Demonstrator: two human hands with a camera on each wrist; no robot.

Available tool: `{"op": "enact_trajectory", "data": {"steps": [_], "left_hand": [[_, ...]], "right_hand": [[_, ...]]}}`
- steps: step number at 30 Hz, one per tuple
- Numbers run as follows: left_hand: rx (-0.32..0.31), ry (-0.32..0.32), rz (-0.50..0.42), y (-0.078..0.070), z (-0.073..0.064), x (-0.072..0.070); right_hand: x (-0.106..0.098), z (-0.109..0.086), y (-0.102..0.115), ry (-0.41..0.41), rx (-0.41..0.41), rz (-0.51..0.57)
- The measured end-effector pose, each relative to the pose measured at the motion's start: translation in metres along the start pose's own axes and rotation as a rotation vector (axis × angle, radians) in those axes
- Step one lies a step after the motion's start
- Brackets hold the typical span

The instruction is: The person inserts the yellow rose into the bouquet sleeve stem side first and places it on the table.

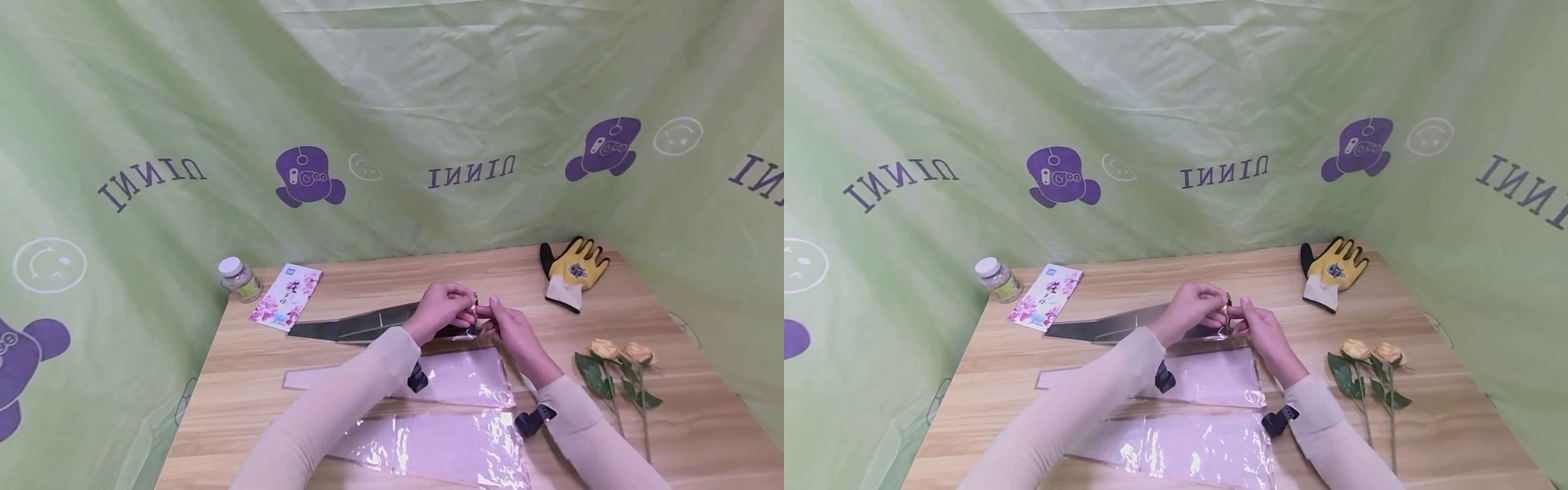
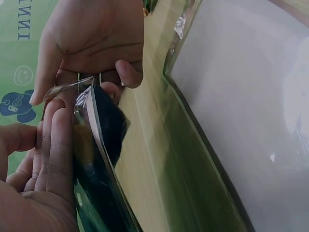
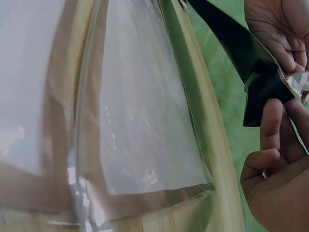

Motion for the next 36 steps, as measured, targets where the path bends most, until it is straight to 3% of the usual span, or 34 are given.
{"op": "enact_trajectory", "data": {"steps": [5,18,26,31,36], "left_hand": [[0.007,0.007,-0.002,-0.001,-0.001,0.001],[0.001,-0.002,0.009,0.002,0.004,0.003],[-0.014,-0.033,0.015,0.014,0.013,-0.004],[-0.019,-0.03,0.025,0.024,0.016,-0.011],[0.06,-0.047,0.239,0.023,0.009,-0.032]], "right_hand": [[0.005,0.001,0.001,0.05,0.039,-0.065],[0.01,0.004,0.006,0.146,0.032,-0.168],[0.0,0.008,0.002,0.075,-0.037,-0.173],[-0.007,0.012,0.0,-0.014,-0.072,-0.243],[-0.009,0.017,0.01,-0.102,-0.158,-0.503]]}}
Point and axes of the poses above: each hand's wrist, its own z-axis towards the middle knuckle, its own x-axis out of the palm, y = z × x, the point moved 5 cm from there along z, towards the middle knuckle, and after that the axes turned 11 degrees about z, right-handed, at the moved point
